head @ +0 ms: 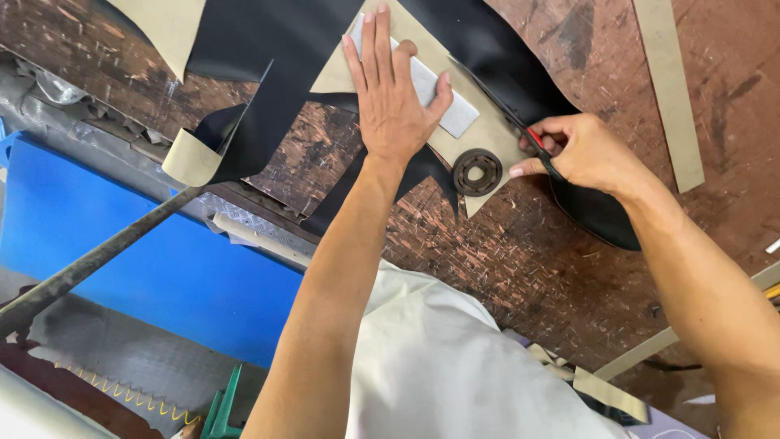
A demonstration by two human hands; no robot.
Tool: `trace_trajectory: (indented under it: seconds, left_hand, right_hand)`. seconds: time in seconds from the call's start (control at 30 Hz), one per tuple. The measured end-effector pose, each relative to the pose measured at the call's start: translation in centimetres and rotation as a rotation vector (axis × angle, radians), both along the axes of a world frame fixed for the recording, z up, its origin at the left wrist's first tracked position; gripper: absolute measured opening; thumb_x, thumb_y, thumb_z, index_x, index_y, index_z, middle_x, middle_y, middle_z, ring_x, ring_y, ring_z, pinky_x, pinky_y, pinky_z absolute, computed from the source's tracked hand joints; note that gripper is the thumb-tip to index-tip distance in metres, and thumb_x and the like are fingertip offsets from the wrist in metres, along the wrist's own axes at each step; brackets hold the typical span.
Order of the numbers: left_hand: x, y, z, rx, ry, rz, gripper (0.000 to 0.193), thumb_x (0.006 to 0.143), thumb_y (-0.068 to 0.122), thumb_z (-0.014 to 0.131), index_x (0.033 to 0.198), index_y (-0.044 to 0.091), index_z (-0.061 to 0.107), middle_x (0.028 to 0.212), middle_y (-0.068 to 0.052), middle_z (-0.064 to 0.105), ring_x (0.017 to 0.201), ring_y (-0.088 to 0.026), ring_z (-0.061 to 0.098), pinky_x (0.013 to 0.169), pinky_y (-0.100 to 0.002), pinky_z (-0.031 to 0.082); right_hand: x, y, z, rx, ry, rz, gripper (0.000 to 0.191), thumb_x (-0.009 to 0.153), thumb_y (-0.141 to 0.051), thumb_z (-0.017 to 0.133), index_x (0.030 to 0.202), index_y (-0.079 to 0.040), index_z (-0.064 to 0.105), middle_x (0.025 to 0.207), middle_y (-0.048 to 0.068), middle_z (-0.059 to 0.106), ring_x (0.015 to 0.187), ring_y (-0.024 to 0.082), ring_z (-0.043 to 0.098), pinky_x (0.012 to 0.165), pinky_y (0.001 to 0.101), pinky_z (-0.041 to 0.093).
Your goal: The person marks black fabric pieces with a white marker, then uses scissors to cut along the edges of beige-backed fabric pieces on the worktable. They arrange and smooth the cut pieces, cut additional black fabric sections, and set the cut pieces aside on the table.
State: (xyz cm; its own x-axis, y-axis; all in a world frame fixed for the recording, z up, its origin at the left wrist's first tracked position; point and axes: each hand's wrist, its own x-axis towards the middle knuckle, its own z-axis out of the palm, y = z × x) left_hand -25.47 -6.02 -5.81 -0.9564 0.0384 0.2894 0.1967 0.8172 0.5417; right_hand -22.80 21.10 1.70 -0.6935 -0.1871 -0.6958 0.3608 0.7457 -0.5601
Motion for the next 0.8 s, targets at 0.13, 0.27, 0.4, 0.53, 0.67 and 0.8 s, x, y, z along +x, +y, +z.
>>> trace_trajectory:
  seconds: [0.13, 0.27, 0.4, 0.53, 0.67, 0.8]
  left_hand:
    - [0.0, -0.1, 0.0, 0.001, 0.007, 0.005, 0.047, 0.095, 0.038, 0.073, 0.12, 0.004, 0.052, 0.162, -0.026, 0.027, 0.155, -0.041, 0.02, 0.132, -0.062, 0.01]
    - [0.2, -0.1, -0.2, -0.002, -0.007, 0.003, 0.044, 0.097, 0.037, 0.071, 0.12, 0.004, 0.053, 0.162, -0.026, 0.027, 0.156, -0.04, 0.02, 0.133, -0.062, 0.011]
    - [0.3, -0.1, -0.3, -0.014, 0.021, 0.001, 0.047, 0.099, 0.038, 0.071, 0.125, 0.002, 0.054, 0.163, -0.026, 0.026, 0.156, -0.04, 0.019, 0.132, -0.062, 0.011]
    - [0.3, -0.2, -0.4, -0.029, 0.01, 0.001, 0.049, 0.099, 0.039, 0.069, 0.128, 0.002, 0.055, 0.163, -0.026, 0.026, 0.156, -0.04, 0.019, 0.132, -0.062, 0.011]
    - [0.4, -0.1, -0.5, -0.029, -0.001, 0.01, 0.053, 0.099, 0.039, 0.069, 0.136, 0.004, 0.054, 0.163, -0.026, 0.025, 0.156, -0.039, 0.019, 0.133, -0.061, 0.011]
    - [0.4, -0.1, -0.6, -0.057, -0.016, 0.01, 0.063, 0.101, 0.041, 0.068, 0.145, 0.001, 0.049, 0.164, -0.024, 0.025, 0.157, -0.038, 0.018, 0.133, -0.06, 0.011]
  right_hand:
    - [-0.3, -0.1, -0.1, -0.068, -0.029, -0.018, 0.044, 0.068, -0.031, 0.095, 0.098, -0.004, 0.078, 0.066, -0.006, 0.05, 0.062, 0.007, 0.04, 0.055, 0.0257, 0.033]
    - [-0.6, 0.0, 0.1, -0.014, -0.082, -0.019, 0.041, 0.068, -0.028, 0.095, 0.097, -0.004, 0.078, 0.066, -0.006, 0.05, 0.061, 0.007, 0.041, 0.054, 0.0257, 0.033]
    - [-0.9, -0.5, 0.1, -0.058, -0.072, -0.02, 0.042, 0.067, -0.027, 0.095, 0.098, -0.004, 0.078, 0.067, -0.007, 0.051, 0.061, 0.006, 0.043, 0.055, 0.0244, 0.035]
    - [-1.1, -0.9, -0.2, -0.083, -0.059, -0.021, 0.04, 0.068, -0.026, 0.094, 0.098, -0.004, 0.078, 0.068, -0.007, 0.054, 0.062, 0.005, 0.045, 0.056, 0.0229, 0.037]
    - [-1.3, -0.7, -0.3, -0.094, -0.078, -0.037, 0.037, 0.071, -0.024, 0.093, 0.096, -0.003, 0.077, 0.066, -0.006, 0.054, 0.061, 0.005, 0.045, 0.054, 0.0239, 0.035]
    - [-1.7, -0.9, 0.0, -0.066, -0.059, -0.019, 0.038, 0.069, -0.025, 0.094, 0.097, -0.004, 0.078, 0.066, -0.007, 0.055, 0.061, 0.006, 0.045, 0.055, 0.0239, 0.036]
